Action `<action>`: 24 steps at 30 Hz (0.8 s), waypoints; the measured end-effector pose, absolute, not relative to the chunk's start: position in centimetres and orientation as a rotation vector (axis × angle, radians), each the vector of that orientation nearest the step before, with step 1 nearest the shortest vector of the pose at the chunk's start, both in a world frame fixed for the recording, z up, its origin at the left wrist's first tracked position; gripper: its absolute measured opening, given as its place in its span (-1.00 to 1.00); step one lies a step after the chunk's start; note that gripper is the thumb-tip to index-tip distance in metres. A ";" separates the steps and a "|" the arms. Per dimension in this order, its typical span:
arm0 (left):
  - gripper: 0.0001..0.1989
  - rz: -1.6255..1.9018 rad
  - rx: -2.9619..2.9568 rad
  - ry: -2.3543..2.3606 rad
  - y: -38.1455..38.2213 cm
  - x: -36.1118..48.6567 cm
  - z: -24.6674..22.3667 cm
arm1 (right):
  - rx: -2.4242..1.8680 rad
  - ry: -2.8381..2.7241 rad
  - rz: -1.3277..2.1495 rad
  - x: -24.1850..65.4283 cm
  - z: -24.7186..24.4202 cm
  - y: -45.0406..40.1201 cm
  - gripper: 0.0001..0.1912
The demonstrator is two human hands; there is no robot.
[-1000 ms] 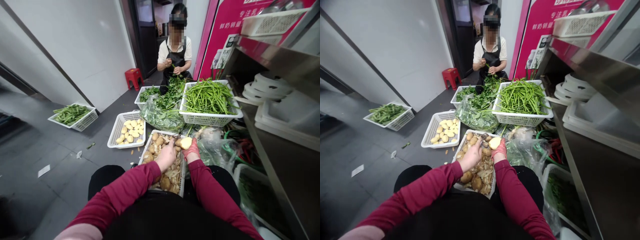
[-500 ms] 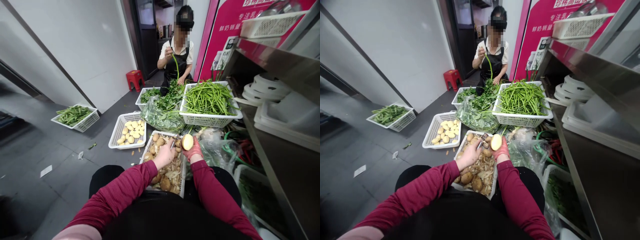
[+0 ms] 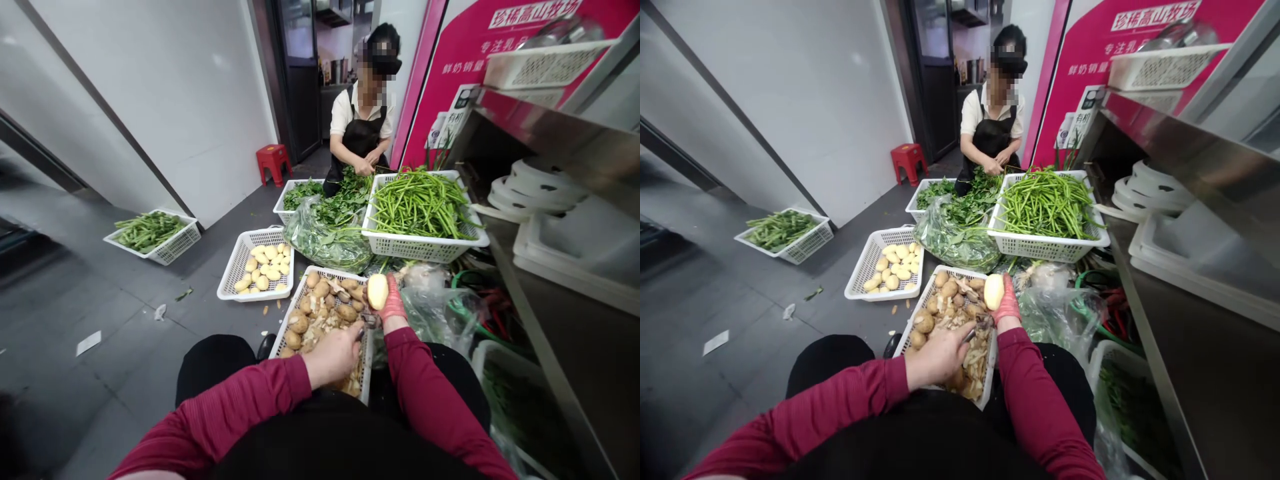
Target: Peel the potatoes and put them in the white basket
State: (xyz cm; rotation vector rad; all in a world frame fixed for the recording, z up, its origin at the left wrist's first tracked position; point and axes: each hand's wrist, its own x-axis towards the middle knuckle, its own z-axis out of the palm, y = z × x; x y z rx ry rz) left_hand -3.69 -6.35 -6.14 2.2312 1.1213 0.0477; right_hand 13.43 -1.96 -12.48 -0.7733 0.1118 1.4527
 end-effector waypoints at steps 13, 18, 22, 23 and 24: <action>-0.48 0.092 2.245 1.156 -7.3 -2.4 -6.4 | -0.854 0.316 1.306 14.2 -12.3 -1.5 -0.60; -0.48 0.274 2.206 1.240 -5.5 -0.8 -6.5 | -0.829 0.430 1.226 13.6 -12.1 -1.3 -0.67; -0.46 0.187 2.142 1.249 -6.2 -0.3 -7.4 | -0.864 0.499 1.175 13.4 -12.2 -1.2 -0.60; -0.46 0.172 2.125 1.237 -6.7 -0.6 -7.6 | -0.893 0.496 1.167 13.6 -12.2 -1.2 -0.57; -0.46 0.168 2.110 1.230 -7.1 -1.0 -7.6 | -0.912 0.481 1.165 13.8 -12.2 -1.2 -0.55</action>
